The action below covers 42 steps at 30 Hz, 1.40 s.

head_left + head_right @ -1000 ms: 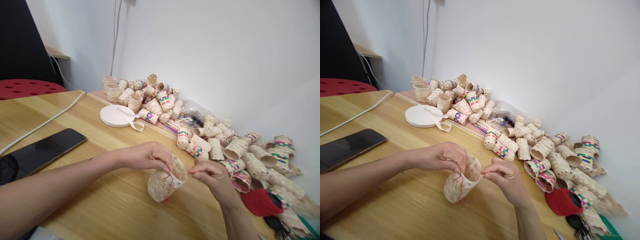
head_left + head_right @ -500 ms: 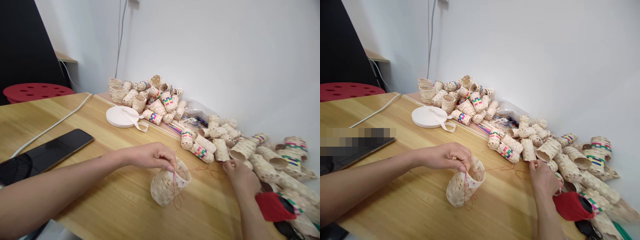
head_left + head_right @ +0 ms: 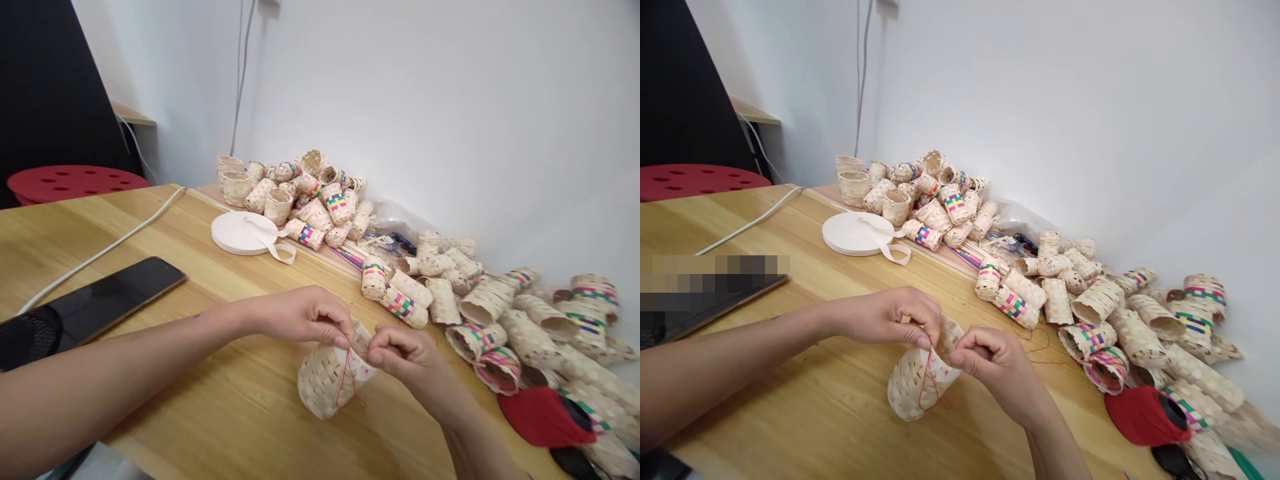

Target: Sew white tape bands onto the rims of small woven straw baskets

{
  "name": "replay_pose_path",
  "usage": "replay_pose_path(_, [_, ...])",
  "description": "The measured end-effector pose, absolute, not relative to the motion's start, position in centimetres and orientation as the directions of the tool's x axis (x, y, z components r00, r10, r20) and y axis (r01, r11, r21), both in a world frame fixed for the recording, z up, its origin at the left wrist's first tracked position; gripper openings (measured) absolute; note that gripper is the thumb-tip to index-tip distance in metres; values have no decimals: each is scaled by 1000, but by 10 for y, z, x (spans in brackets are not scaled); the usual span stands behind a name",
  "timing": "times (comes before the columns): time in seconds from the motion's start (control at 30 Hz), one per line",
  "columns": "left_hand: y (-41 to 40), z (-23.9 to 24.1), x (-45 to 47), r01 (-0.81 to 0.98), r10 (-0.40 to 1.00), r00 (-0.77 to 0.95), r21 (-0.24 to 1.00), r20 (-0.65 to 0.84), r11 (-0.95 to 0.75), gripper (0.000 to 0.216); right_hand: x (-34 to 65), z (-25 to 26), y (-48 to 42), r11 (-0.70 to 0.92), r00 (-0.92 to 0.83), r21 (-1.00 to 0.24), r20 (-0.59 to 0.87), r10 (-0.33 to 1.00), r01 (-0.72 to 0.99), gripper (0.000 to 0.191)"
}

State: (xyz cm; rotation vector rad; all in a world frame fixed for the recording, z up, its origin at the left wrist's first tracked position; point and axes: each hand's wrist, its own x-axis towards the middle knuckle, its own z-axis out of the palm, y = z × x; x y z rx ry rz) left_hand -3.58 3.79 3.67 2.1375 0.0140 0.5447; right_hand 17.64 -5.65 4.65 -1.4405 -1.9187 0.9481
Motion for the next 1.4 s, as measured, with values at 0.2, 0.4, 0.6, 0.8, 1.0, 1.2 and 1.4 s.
replay_pose_path(0.2, [38, 36, -36, -184, 215, 906, 799, 364, -573, 18, 226, 43, -40, 10, 120, -450, 260, 958, 893, 42])
replay_pose_path(0.4, [38, 35, -36, -169, 228, 905, 796, 358, -581, 18, 282, 35, -28, -494, 483, -37, 279, 830, 869, 32])
replay_pose_path(0.6, [38, 37, -36, -141, 250, 900, 781, 358, -609, 19, 286, 30, -27, -498, 480, -10, 282, 831, 867, 37])
replay_pose_path(0.8, [36, 39, -34, -96, 294, 827, 637, 479, -765, 18, 258, 43, -36, -227, 298, -229, 348, 889, 947, 46])
replay_pose_path(1.0, [36, 34, -32, -24, 323, 789, 552, 522, -834, 19, 190, 50, -55, 312, -213, -442, 261, 942, 841, 35])
replay_pose_path(1.2, [36, 32, -35, 46, 463, 755, 668, 463, -743, 32, 182, 46, -52, 416, -343, -502, 234, 909, 758, 26])
replay_pose_path(1.4, [45, 29, -35, -46, 382, 807, 694, 450, -719, 28, 182, 49, -51, 498, -419, -504, 271, 867, 705, 25])
